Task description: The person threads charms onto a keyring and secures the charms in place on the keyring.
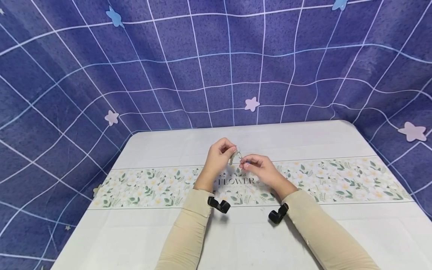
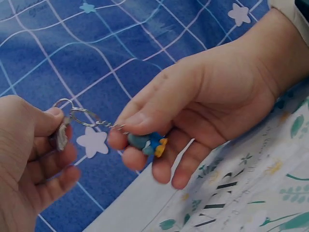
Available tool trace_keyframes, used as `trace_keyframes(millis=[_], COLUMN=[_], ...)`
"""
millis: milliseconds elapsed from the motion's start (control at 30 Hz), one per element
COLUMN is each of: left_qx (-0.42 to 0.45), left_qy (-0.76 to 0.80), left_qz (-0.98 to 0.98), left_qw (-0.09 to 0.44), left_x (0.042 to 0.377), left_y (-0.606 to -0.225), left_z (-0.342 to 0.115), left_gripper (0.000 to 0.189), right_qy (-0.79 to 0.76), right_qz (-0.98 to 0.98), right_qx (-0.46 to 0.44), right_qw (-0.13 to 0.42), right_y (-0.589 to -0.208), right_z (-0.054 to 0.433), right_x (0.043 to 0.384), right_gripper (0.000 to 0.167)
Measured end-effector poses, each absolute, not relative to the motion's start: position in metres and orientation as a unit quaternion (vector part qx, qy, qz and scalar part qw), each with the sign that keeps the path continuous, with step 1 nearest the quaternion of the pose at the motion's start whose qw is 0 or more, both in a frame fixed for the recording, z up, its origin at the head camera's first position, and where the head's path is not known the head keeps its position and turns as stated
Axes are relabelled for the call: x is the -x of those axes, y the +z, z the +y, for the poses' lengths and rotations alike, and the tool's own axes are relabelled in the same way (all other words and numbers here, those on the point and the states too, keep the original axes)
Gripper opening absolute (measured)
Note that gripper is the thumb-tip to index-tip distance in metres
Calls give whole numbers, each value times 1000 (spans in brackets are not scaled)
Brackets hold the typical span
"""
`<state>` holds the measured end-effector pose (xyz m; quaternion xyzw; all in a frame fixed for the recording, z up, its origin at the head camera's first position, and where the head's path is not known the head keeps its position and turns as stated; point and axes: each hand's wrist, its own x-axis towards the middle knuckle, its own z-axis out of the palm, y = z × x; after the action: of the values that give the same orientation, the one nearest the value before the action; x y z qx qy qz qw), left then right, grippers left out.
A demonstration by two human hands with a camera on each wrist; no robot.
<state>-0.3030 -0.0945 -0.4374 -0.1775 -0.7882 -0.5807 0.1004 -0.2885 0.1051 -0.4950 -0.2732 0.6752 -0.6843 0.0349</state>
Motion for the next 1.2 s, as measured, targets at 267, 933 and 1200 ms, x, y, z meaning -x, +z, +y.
trace_keyframes(millis=[267, 933, 1200], left_qx=[140, 168, 167], left_qy=[-627, -602, -598], left_qz=[-766, -781, -784], left_qw=[28, -9, -27], left_x=[305, 307, 308], left_y=[-436, -445, -447], left_z=[-101, -102, -102], left_gripper=[5, 8, 14], right_qy=[-701, -679, -673], right_qz=[680, 713, 720], right_qx=[217, 173, 165], right_qw=[-14, -41, -44], right_y=[-487, -472, -470], right_z=[123, 145, 151], right_x=[297, 303, 305], right_gripper=[25, 27, 30])
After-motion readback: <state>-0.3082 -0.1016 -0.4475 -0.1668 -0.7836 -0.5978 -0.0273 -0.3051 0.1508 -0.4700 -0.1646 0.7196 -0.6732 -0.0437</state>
